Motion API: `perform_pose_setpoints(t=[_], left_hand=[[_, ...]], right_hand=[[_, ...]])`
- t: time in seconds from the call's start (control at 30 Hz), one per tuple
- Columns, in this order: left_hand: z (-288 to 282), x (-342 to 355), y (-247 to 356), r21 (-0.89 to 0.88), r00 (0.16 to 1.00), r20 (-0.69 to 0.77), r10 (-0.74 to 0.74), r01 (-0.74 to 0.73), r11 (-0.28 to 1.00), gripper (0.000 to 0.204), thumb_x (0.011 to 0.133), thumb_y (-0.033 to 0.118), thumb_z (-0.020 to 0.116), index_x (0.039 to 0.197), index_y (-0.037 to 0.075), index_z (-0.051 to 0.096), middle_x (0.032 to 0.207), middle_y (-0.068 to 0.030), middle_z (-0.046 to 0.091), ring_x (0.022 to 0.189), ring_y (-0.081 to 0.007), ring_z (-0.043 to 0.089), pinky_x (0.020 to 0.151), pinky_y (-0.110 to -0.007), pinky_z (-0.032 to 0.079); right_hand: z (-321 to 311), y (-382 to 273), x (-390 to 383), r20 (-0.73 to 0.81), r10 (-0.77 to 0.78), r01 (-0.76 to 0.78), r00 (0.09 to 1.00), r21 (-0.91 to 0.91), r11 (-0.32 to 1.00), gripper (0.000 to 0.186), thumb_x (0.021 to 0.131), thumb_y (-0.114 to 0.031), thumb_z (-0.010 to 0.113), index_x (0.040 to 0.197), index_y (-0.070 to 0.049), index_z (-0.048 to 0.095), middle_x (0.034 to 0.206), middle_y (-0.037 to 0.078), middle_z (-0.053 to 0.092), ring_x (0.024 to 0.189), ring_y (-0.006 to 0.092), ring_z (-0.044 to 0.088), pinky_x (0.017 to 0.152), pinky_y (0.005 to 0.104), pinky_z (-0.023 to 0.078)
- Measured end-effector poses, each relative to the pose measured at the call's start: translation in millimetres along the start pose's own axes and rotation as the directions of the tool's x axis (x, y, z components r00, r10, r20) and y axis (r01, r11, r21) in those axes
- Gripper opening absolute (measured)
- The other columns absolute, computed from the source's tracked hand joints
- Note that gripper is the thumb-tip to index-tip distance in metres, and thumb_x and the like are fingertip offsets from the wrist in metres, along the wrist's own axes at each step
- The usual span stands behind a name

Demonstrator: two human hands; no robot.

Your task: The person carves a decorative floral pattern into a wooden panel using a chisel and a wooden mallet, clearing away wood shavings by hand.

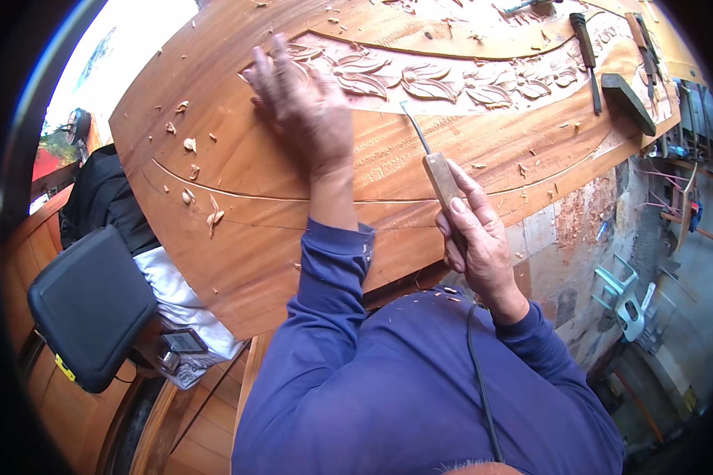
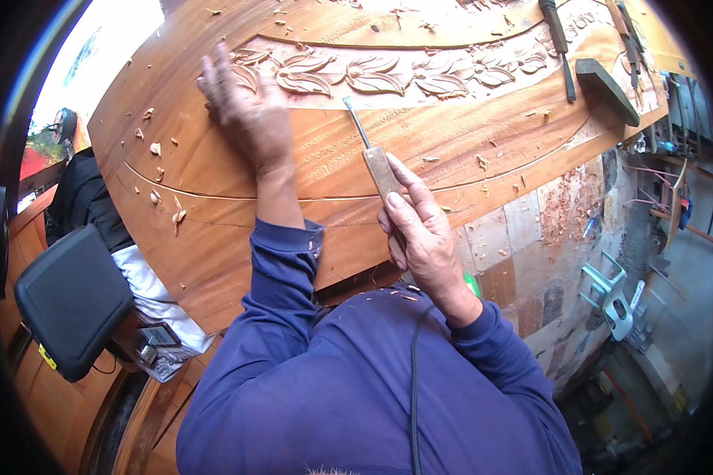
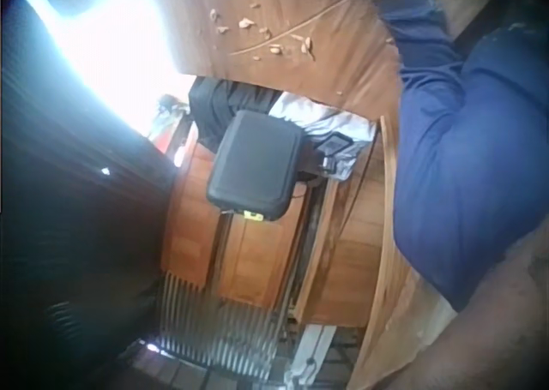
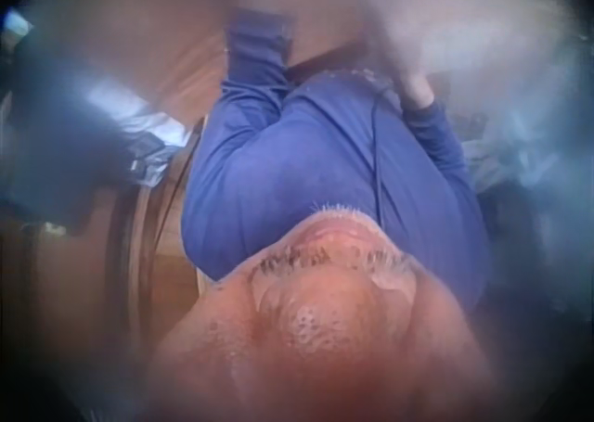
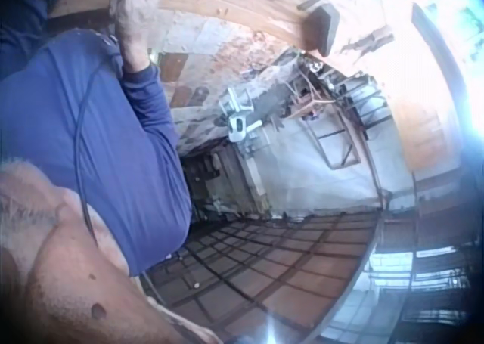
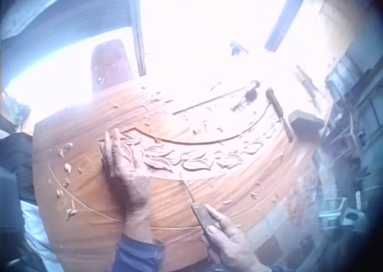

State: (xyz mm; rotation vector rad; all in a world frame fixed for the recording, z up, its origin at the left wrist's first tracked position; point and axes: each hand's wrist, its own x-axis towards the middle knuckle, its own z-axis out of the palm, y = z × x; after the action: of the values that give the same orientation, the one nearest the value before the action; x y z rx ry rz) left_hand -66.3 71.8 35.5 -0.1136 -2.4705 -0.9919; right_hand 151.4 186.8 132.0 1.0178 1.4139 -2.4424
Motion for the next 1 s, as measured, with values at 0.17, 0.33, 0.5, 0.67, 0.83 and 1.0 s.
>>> perform_pose_setpoints(t=[0.17,0.33,0.5,0.67,0.83,1.0], left_hand=[[-10,-33,25,-0.731,0.873,0.267,0.408,-0.093,0.676,0.022,0.098,0.018,0.061,0.102,0.001,0.073,0.095,-0.0136,0.070,0.088,-0.0285,0.066,0.086,-0.042,0.051],[0,-43,41,-0.794,0.710,0.450,0.542,0.040,0.607,0.045,0.102,0.029,0.050,0.071,0.001,0.065,0.066,-0.0115,0.064,0.062,-0.0234,0.061,0.066,-0.040,0.046],[-5,-42,44,-0.797,0.745,0.555,0.371,0.347,0.495,0.047,0.102,0.026,0.045,0.067,0.000,0.062,0.059,-0.0121,0.059,0.053,-0.0262,0.057,0.055,-0.039,0.045],[-2,-35,38,-0.832,0.758,0.479,0.443,0.230,0.506,0.043,0.101,0.021,0.047,0.064,0.003,0.061,0.058,-0.0124,0.059,0.054,-0.0304,0.061,0.055,-0.041,0.048],[-3,-24,28,-0.894,0.745,0.342,0.573,0.070,0.442,0.035,0.104,0.019,0.049,0.075,0.003,0.061,0.060,-0.0109,0.059,0.054,-0.0277,0.061,0.051,-0.037,0.047],[-32,10,44,-0.925,0.936,-0.130,0.327,-0.233,0.300,0.053,0.102,0.040,0.050,0.071,-0.001,0.064,0.060,-0.0098,0.059,0.055,-0.0217,0.056,0.055,-0.035,0.044]], right_hand=[[8,-13,18,0.022,0.070,-0.070,0.997,-0.036,0.997,0.054,0.110,-0.020,0.050,0.161,-0.011,0.034,0.082,0.000,0.053,0.047,0.0015,0.037,0.042,0.0180,0.032],[28,-27,16,-0.015,0.118,-0.117,0.993,0.037,0.992,0.059,0.110,-0.020,0.049,0.162,-0.007,0.025,0.083,0.003,0.055,0.045,0.0051,0.041,0.040,0.0214,0.034],[44,-32,15,0.020,0.115,-0.115,0.993,0.052,0.992,0.058,0.111,-0.023,0.049,0.161,-0.009,0.022,0.088,0.007,0.058,0.044,0.0076,0.043,0.040,0.0218,0.036],[49,-20,19,0.005,0.077,-0.077,0.997,0.089,0.993,0.056,0.111,-0.023,0.048,0.160,-0.011,0.023,0.090,0.007,0.057,0.044,0.0080,0.043,0.040,0.0222,0.036],[77,-5,19,-0.039,0.047,-0.034,0.998,0.289,0.957,0.055,0.112,-0.024,0.045,0.160,-0.016,0.021,0.093,0.005,0.054,0.045,0.0082,0.041,0.041,0.0241,0.036],[106,-30,17,0.173,-0.018,-0.045,0.985,0.355,0.934,0.057,0.113,-0.027,0.045,0.163,-0.017,0.020,0.089,0.005,0.055,0.044,0.0071,0.040,0.043,0.0234,0.038]])
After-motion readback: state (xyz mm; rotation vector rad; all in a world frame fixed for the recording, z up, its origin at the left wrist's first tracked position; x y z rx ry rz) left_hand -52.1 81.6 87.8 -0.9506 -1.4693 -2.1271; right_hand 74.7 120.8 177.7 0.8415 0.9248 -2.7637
